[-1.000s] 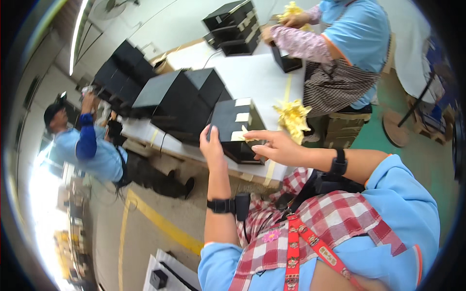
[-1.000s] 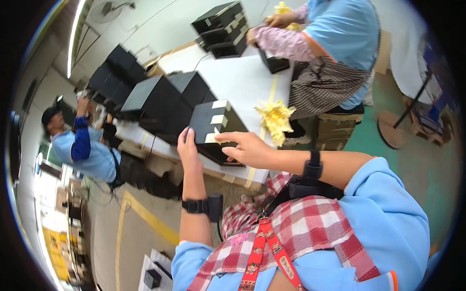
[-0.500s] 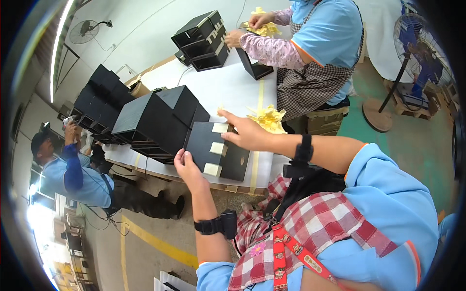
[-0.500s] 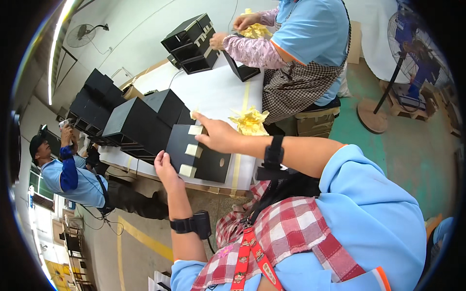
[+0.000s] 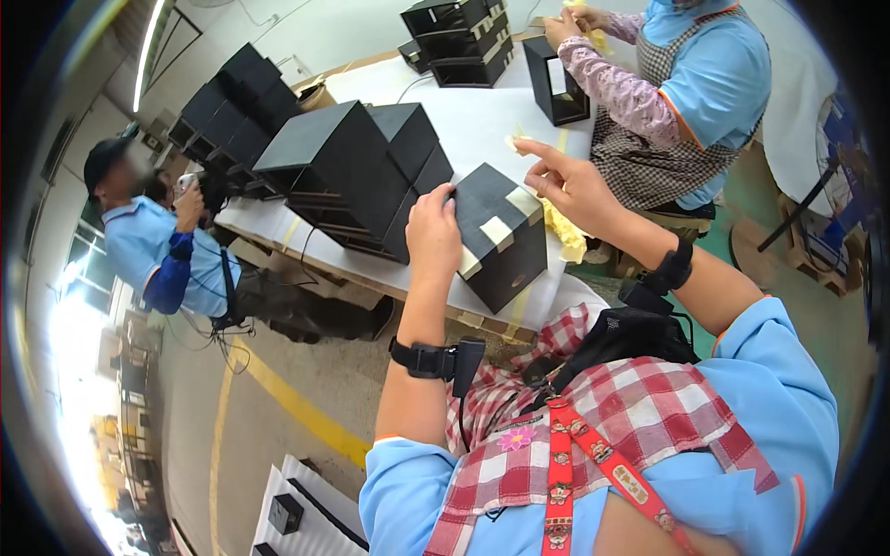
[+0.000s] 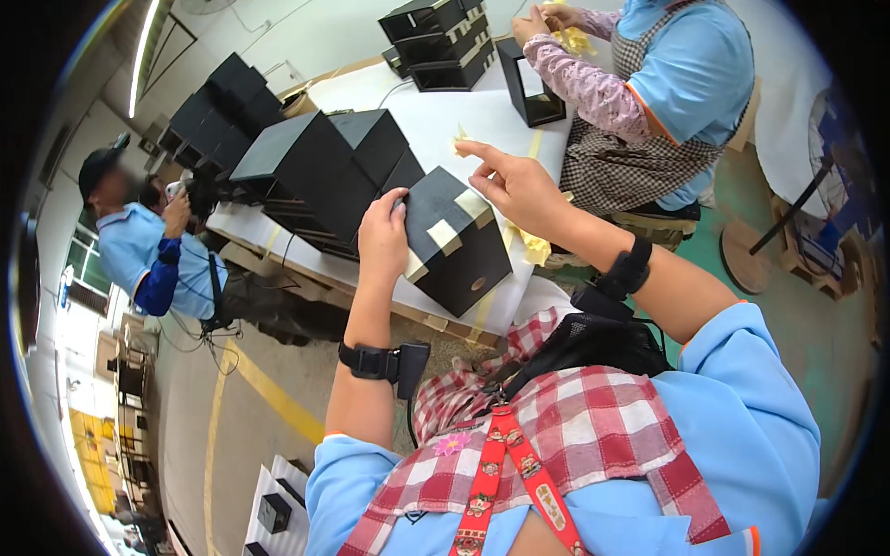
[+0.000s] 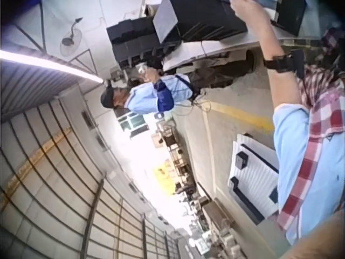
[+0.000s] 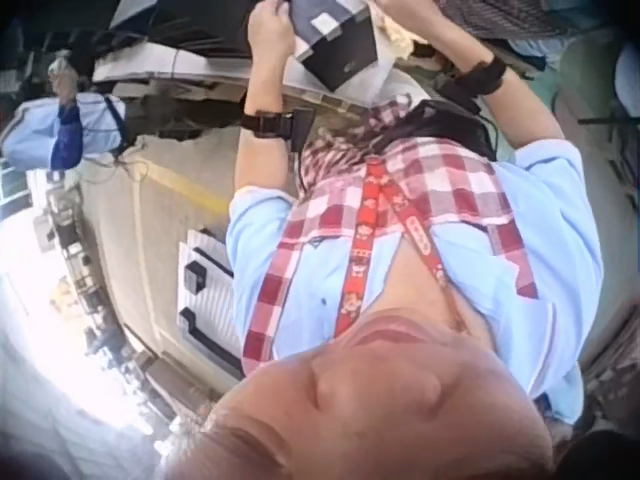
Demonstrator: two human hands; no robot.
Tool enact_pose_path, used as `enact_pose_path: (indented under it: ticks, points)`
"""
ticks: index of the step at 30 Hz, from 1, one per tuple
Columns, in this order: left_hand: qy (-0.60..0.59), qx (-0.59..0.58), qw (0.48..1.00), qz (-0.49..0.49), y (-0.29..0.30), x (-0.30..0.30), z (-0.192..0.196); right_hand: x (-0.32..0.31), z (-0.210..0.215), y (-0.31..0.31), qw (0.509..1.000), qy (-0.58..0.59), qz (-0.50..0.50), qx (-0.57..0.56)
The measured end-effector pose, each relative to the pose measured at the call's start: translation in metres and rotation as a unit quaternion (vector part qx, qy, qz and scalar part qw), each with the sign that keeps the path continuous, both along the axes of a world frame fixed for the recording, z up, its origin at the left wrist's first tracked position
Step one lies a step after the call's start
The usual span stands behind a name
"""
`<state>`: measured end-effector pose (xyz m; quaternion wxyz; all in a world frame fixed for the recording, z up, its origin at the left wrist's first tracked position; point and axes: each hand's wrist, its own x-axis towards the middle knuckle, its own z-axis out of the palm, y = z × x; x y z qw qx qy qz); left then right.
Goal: The person assembles small black boxes by applying yellow tape to the edges and corners. They handle the boxes one at a time, picking them up, applying tape, and placing them back on the table.
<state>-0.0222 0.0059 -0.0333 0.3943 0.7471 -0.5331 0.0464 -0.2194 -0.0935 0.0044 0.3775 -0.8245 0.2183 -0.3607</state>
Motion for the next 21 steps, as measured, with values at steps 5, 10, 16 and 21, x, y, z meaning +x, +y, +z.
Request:
enact_pose_path:
  ticks: [5, 10, 16, 21]
  points:
    - [-0.012, 0.015, 0.999, 0.037, 0.005, -0.007, 0.006, 0.026, -0.017, -0.012, 0.979, 0.004, 0.008, -0.204]
    - [-0.091, 0.004, 0.995, 0.052, -0.003, -0.023, 0.013, 0.030, -0.021, -0.019, 0.951, 0.050, -0.007, -0.306]
    - [-0.110, 0.048, 0.990, 0.073, -0.012, -0.026, 0.008, 0.033, -0.012, -0.016, 0.957, 0.057, -0.004, -0.283]
    - [-0.109, 0.036, 0.991, 0.066, -0.012, -0.024, 0.007, 0.036, -0.012, -0.020, 0.956, 0.056, -0.003, -0.288]
